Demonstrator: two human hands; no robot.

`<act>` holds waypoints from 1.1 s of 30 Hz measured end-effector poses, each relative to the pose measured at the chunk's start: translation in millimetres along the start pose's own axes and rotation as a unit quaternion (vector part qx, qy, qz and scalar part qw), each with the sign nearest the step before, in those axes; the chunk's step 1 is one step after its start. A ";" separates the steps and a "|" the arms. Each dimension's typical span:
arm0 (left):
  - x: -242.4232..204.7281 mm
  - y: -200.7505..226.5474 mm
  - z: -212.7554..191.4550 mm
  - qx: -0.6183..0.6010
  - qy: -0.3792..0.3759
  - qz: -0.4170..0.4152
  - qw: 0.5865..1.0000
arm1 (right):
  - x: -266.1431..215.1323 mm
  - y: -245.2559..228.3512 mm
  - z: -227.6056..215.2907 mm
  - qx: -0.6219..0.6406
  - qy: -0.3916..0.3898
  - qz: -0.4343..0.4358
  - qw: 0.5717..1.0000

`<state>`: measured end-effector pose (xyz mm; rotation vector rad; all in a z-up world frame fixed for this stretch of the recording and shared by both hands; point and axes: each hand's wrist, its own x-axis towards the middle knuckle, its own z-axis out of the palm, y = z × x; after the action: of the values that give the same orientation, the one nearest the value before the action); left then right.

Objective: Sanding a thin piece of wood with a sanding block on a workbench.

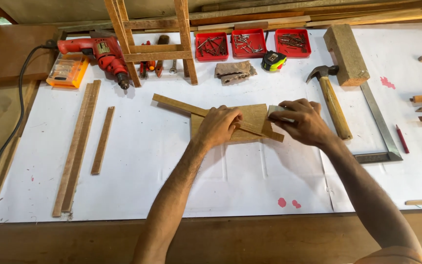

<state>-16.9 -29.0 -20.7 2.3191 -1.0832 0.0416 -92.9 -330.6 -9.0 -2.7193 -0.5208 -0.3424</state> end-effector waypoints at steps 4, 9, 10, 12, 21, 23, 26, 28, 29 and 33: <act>1.5 -2.0 1.9 -0.044 0.038 0.027 0.998 | -9.1 -32.8 7.7 -0.021 -0.028 -0.003 0.999; -9.7 -19.9 -2.0 -0.207 0.068 -0.015 0.976 | 13.4 -58.4 21.5 -0.086 -0.031 -0.008 0.996; -7.9 -20.0 -3.1 -0.206 0.071 -0.018 0.976 | 26.0 -63.3 24.3 -0.085 -0.032 -0.012 0.996; -4.9 -18.9 -4.9 -0.211 0.074 -0.038 0.974 | 48.9 -74.2 29.2 -0.089 -0.040 -0.026 0.995; -0.7 -12.8 -19.6 -0.133 0.019 -0.013 0.991 | 21.9 -58.0 21.1 -0.111 -0.031 -0.091 0.989; 2.1 -17.9 -12.7 -0.128 0.001 -0.007 0.992 | -5.4 -42.2 14.0 -0.125 -0.034 -0.093 0.987; 6.8 -27.5 -4.6 -0.105 -0.023 0.014 0.994 | -26.0 -32.1 9.0 -0.141 -0.027 -0.100 0.985; 8.0 -33.8 1.1 -0.090 -0.034 0.027 0.995 | -26.8 -34.0 11.5 -0.141 -0.022 -0.102 0.984; 8.2 -35.9 4.6 -0.077 -0.038 0.038 0.996 | -24.7 -36.9 14.1 -0.150 -0.022 -0.100 0.983; 11.4 -37.4 9.5 -0.018 -0.066 0.051 0.996 | 12.2 -60.7 36.0 -0.184 -0.025 -0.106 0.977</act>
<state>15.5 -22.8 -43.8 2.2595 -1.2561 -0.0933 -99.8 -260.3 -20.4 -3.0395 -0.8389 -0.4667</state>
